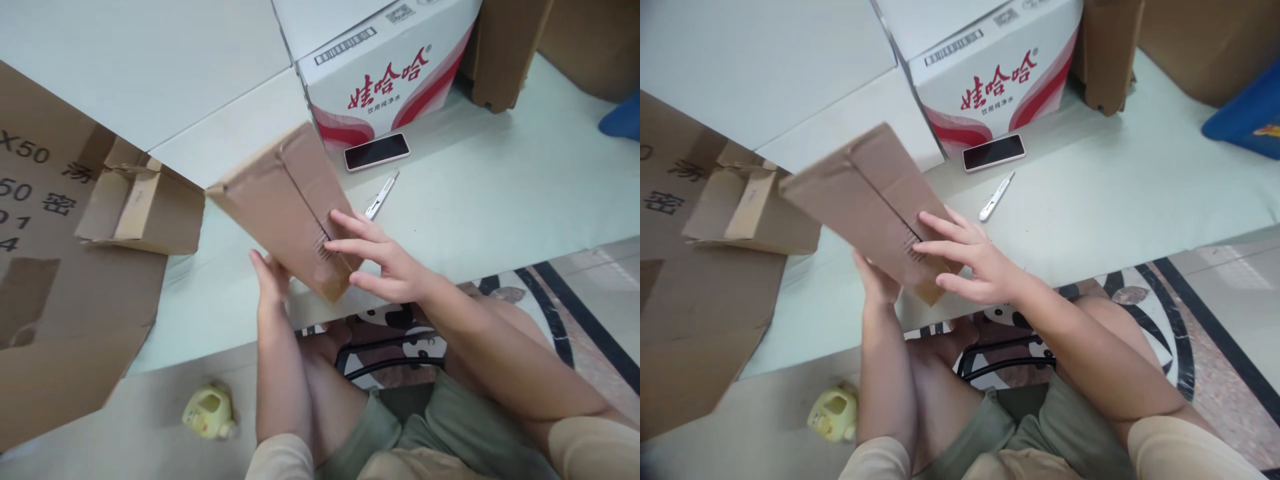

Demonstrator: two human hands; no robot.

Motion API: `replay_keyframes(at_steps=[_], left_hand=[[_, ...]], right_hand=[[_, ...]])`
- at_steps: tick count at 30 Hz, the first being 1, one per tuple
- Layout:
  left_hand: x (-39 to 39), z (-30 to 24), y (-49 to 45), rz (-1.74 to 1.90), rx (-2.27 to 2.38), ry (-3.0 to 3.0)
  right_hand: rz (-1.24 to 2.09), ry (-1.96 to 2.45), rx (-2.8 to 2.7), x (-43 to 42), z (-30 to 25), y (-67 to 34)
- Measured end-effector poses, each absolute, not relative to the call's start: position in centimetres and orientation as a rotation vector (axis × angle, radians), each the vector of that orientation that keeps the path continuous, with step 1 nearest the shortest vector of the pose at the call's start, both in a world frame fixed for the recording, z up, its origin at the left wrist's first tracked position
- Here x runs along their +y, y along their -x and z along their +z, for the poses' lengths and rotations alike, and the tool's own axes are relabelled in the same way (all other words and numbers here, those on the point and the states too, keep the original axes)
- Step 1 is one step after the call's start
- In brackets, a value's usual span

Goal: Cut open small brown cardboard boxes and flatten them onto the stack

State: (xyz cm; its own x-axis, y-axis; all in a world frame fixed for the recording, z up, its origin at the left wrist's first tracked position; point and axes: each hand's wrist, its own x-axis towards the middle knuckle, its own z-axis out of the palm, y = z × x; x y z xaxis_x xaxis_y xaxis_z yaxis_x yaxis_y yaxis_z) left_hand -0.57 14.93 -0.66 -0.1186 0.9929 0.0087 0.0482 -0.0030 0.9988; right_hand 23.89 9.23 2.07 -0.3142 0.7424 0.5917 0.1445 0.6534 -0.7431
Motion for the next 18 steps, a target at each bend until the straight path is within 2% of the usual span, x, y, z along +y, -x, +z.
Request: replay_keyframes(at_steps=[6, 8, 10, 11, 13, 15, 18], left_hand=[[14.4, -1.8, 1.8, 0.661, 1.467, -1.266], [14.8, -2.1, 2.7, 0.761, 1.555, -1.341], [15.1, -2.0, 3.2, 1.129, 1.544, -1.469], [15.2, -1.8, 3.3, 1.292, 1.476, -1.57], [15.2, -1.3, 3.0, 1.384, 1.284, -1.834], [15.1, -0.9, 2.4, 1.314, 1.167, -2.02], [15.1, -0.8, 1.6, 1.3, 1.127, -2.049]], right_hand=[[0.752, 0.912, -1.693, 9.8, 0.8, -24.6], [0.791, 0.955, -1.68, 9.8, 0.1, -24.8], [0.842, 0.904, -1.72, 9.8, -0.3, -24.7], [0.873, 0.862, -1.75, 9.8, -0.3, -24.6], [0.901, 0.863, -1.793, 10.1, -0.4, -24.5], [0.825, 1.137, -1.776, 10.8, -0.7, -24.6], [0.561, 1.829, -1.743, 12.5, -1.4, -25.3]])
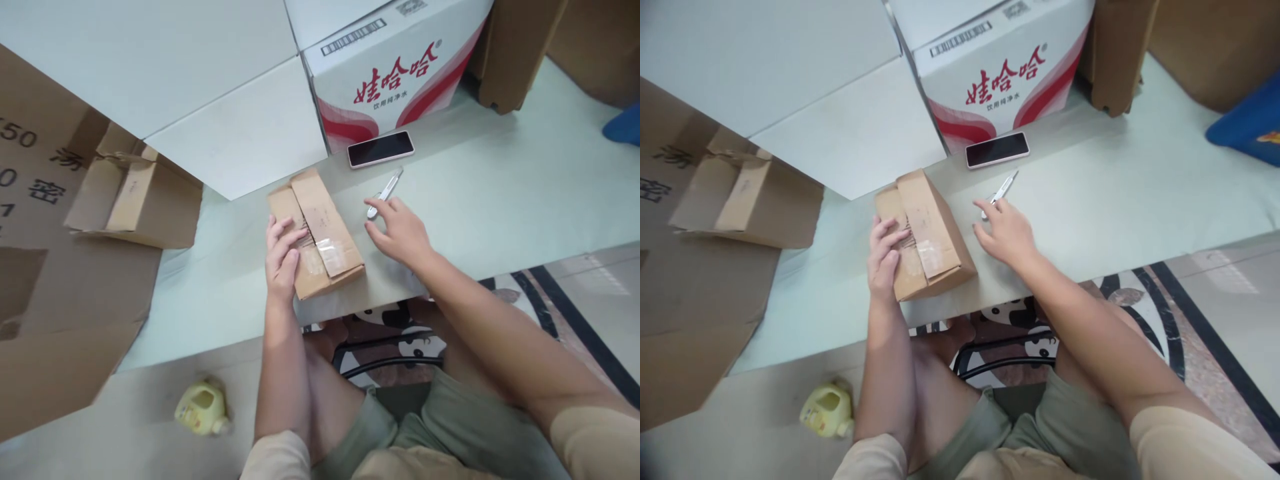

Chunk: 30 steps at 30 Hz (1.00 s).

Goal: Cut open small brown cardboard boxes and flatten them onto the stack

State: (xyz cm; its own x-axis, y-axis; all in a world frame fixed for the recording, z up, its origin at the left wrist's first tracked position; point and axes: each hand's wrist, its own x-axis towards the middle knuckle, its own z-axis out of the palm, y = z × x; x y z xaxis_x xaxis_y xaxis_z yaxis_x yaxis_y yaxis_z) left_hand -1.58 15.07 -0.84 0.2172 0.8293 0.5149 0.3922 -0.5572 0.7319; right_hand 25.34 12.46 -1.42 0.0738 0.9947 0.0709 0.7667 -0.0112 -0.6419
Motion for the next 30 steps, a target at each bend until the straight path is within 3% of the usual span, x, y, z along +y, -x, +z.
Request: replay_keyframes(at_steps=[3, 7, 12, 18, 23, 30], left_hand=[[15.1, -1.1, 1.3, 1.315, 1.118, -2.048], [15.1, -1.1, 1.3, 1.323, 1.128, -2.044], [14.9, -0.9, 0.0, 1.344, 1.262, -2.06], [14.7, -1.1, -3.2, 1.484, 1.419, -2.113], [14.5, -1.1, -3.9, 1.538, 1.419, -2.118], [14.6, -1.2, -3.9, 1.512, 1.49, -2.146]], right_hand=[[0.38, 2.197, -1.817, 13.6, -2.3, -26.3], [0.346, 2.241, -1.852, 13.7, -3.1, -27.2], [0.372, 2.021, -1.654, 12.8, -2.5, -27.8], [0.331, 1.457, -1.437, 9.4, 2.4, -26.4], [0.362, 1.203, -1.69, 6.9, 5.3, -25.1], [0.111, 1.276, -2.058, 5.5, 6.0, -24.6]])
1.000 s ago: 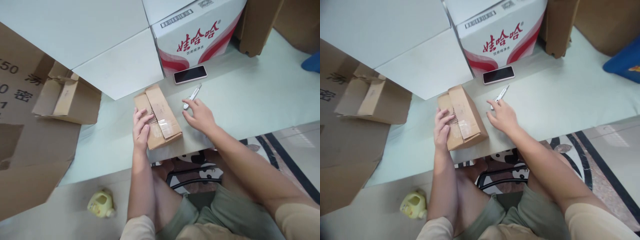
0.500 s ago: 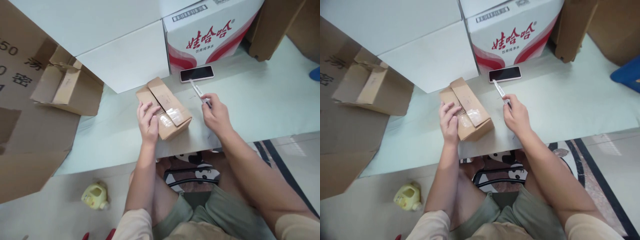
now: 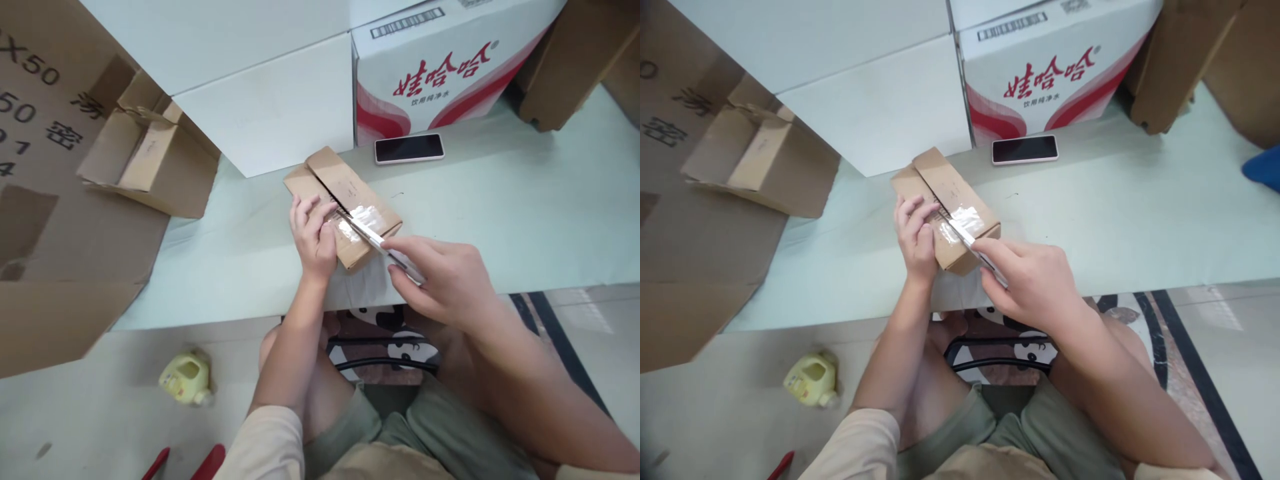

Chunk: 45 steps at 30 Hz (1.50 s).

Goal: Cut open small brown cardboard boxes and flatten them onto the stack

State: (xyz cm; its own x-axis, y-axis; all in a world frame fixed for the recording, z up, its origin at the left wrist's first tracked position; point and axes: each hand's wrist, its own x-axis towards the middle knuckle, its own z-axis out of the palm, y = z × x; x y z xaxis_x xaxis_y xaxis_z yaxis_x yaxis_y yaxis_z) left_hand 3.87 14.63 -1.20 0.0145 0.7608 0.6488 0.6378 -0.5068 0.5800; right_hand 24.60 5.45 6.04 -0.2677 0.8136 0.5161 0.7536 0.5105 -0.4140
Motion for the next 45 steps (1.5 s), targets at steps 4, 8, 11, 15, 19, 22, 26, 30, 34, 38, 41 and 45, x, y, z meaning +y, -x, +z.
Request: replay_keyframes(at_steps=[4, 8, 11, 15, 19, 22, 26, 30, 34, 38, 41, 45], left_hand=[[14.6, -1.2, -4.0, 1.498, 1.502, -2.161], [14.6, -1.0, -4.0, 1.513, 1.495, -2.161], [14.5, -0.9, -4.0, 1.48, 1.528, -2.154], [14.5, -0.8, -4.0, 1.478, 1.486, -2.153], [14.5, -0.8, -4.0, 1.463, 1.485, -2.13], [14.4, -0.8, -3.9, 1.435, 1.504, -2.13], [14.4, -0.9, -3.9, 1.444, 1.527, -2.139], [14.5, -1.0, -4.0, 1.473, 1.519, -2.132], [14.6, -1.1, -4.1, 1.498, 1.498, -2.109], [14.6, -1.0, -4.1, 1.486, 1.49, -2.096], [14.7, -1.0, -4.0, 1.474, 1.502, -2.098], [14.7, -1.1, -4.1, 1.531, 1.471, -2.103]], right_hand=[[0.271, 1.151, -2.046, 5.0, 6.6, -23.8], [0.282, 0.967, -2.021, 5.1, 6.0, -22.2], [0.23, 0.949, -2.068, 5.4, 5.4, -21.1], [0.153, 0.946, -2.141, 5.3, 5.4, -20.7], [0.159, 0.93, -2.157, 4.8, 5.7, -21.0], [0.151, 0.932, -2.154, 4.6, 5.8, -21.2], [0.176, 0.96, -2.105, 4.7, 5.7, -21.2], [0.237, 0.961, -2.066, 4.7, 5.6, -21.2], [0.307, 0.935, -2.02, 5.0, 5.7, -21.3], [0.397, 0.972, -2.008, 5.5, 6.1, -21.6], [0.47, 1.02, -2.008, 5.5, 7.0, -21.8], [0.465, 1.044, -2.072, 5.0, 8.1, -22.0]])
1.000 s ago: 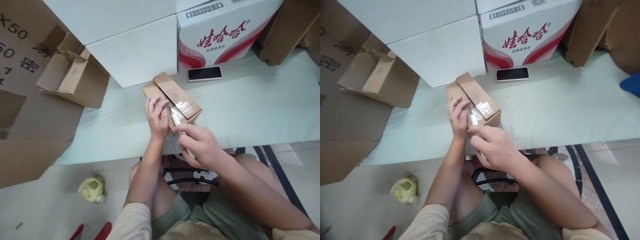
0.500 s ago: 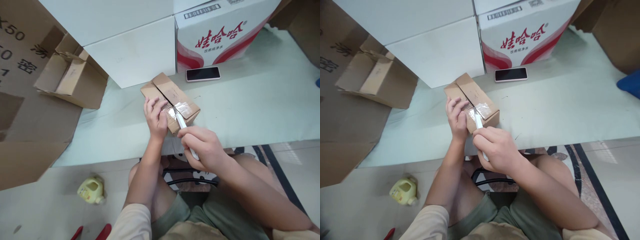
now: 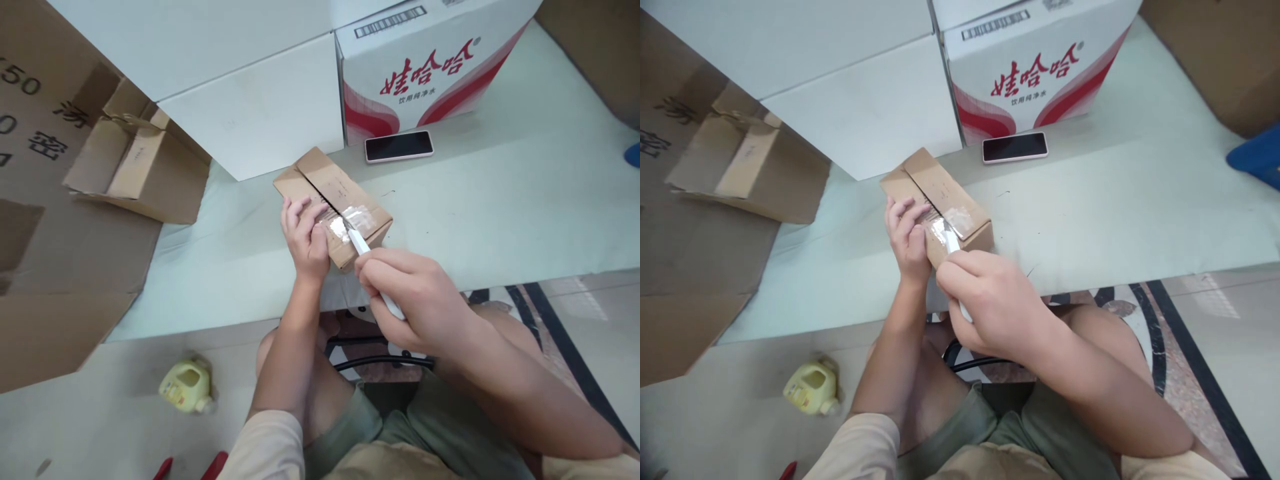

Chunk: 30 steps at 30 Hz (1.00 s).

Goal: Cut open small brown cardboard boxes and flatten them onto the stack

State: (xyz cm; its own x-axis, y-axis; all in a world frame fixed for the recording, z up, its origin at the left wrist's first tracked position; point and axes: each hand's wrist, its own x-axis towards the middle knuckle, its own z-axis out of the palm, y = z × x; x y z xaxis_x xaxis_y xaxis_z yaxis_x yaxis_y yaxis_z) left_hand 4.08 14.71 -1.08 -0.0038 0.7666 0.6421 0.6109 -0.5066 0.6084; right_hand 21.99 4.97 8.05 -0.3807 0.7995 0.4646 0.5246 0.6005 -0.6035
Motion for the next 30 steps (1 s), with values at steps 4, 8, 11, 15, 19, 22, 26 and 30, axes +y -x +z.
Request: replay_keyframes(at_steps=[4, 8, 11, 15, 19, 22, 26, 30], left_hand=[[14.8, -1.2, -4.1, 1.532, 1.468, -2.134], [14.8, -1.2, -4.1, 1.522, 1.513, -2.165], [15.0, -1.3, -3.8, 1.517, 1.494, -2.173], [15.6, -1.7, -2.5, 1.551, 1.487, -2.088], [16.3, -2.1, 0.3, 1.615, 1.444, -1.847], [16.7, -2.2, 2.2, 1.687, 1.462, -1.636], [16.6, -2.1, 3.1, 1.711, 1.526, -1.41], [16.1, -1.8, 2.3, 1.69, 1.514, -1.093]], right_hand=[[0.465, 1.072, -2.026, 4.9, 8.1, -21.9], [0.451, 1.06, -2.055, 3.8, 9.2, -22.6], [0.527, 1.071, -2.009, 2.1, 11.1, -23.9], [0.414, 1.114, -1.696, 2.4, 10.4, -25.5], [0.033, 1.399, -1.587, 7.2, 4.1, -26.3], [0.218, 1.798, -1.702, 10.1, -0.8, -27.0], [0.449, 2.046, -1.9, 10.4, -3.2, -26.9], [0.497, 1.94, -2.085, 9.8, -2.8, -25.6]])
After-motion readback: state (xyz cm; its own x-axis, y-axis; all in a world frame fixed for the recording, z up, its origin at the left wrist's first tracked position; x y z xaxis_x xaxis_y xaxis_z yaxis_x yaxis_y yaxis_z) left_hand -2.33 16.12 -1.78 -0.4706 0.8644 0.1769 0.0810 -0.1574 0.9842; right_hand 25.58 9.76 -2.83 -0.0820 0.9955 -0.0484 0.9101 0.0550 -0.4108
